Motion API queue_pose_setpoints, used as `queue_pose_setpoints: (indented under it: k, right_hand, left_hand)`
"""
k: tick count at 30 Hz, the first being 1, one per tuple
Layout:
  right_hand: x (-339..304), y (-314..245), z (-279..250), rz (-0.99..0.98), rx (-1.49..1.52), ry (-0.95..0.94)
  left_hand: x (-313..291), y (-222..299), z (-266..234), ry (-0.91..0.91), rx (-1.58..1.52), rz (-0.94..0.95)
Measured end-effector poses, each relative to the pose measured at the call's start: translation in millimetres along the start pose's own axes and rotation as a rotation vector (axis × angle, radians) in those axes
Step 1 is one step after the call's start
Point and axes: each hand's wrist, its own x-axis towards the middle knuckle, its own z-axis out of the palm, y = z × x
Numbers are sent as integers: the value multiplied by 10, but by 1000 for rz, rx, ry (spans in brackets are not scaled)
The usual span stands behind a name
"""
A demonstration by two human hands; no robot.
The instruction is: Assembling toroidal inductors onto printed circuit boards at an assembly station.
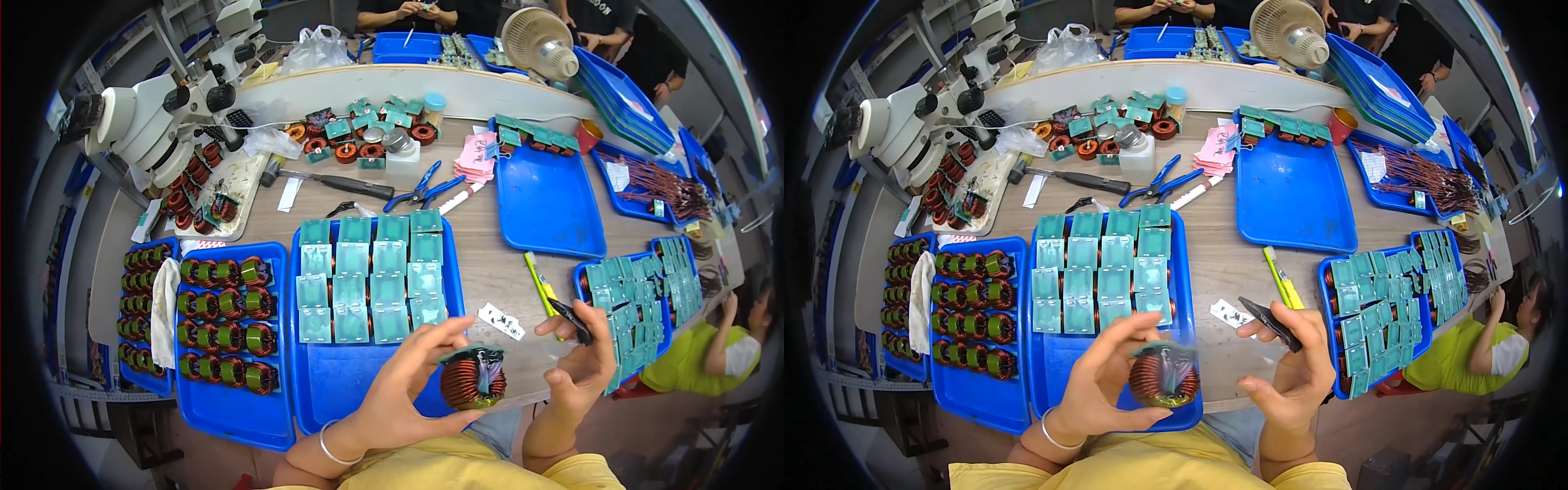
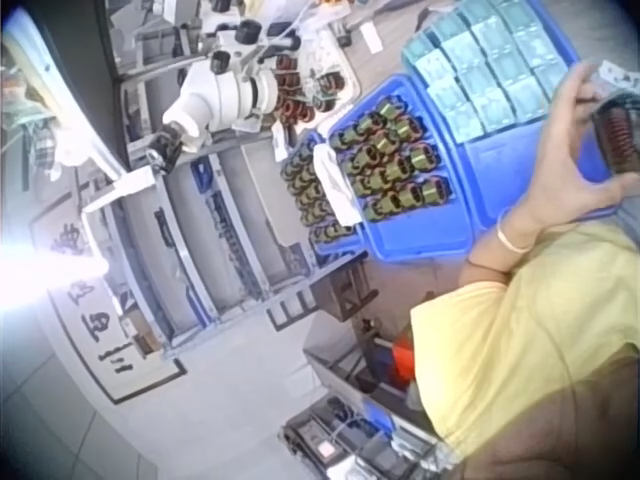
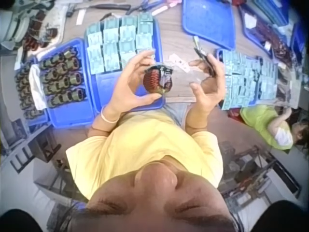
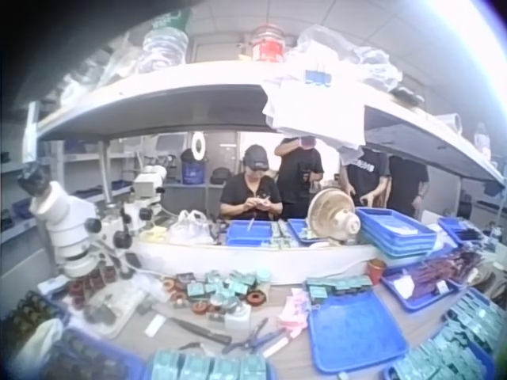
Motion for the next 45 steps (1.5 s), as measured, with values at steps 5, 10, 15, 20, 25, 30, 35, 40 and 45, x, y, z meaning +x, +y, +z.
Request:
queue_pose_setpoints:
  k: [5, 10, 15, 20, 25, 30, 35, 40, 45]
  right_hand:
    - [-45, 46, 34, 28, 68, -90]
    - [-27, 32, 66, 0, 35, -232]
    - [-39, 4, 81, -5, -13, -300]
    - [-38, -14, 86, -14, -14, -301]
    - [-41, -39, 94, -11, -12, -288]
    - [-54, -54, 88, -8, -23, -278]
    - [-45, -62, 89, -7, -14, -285]
    - [-47, -69, 86, -18, -28, -307]
    - [-51, -71, 99, -18, -21, -295]
  left_hand:
    - [-11, -38, -20, -30, 173, 86]
    - [-10, -71, -20, 3, 171, 110]
    - [-7, -74, -40, 0, 276, 151]
    - [3, -67, -60, -7, 368, 202]
    - [11, -57, -60, -1, 422, 217]
    - [6, -74, -54, 6, 394, 215]
    - [12, -76, -46, 17, 363, 198]
    - [10, -76, -58, 17, 380, 213]
    - [8, -75, -52, 21, 360, 202]
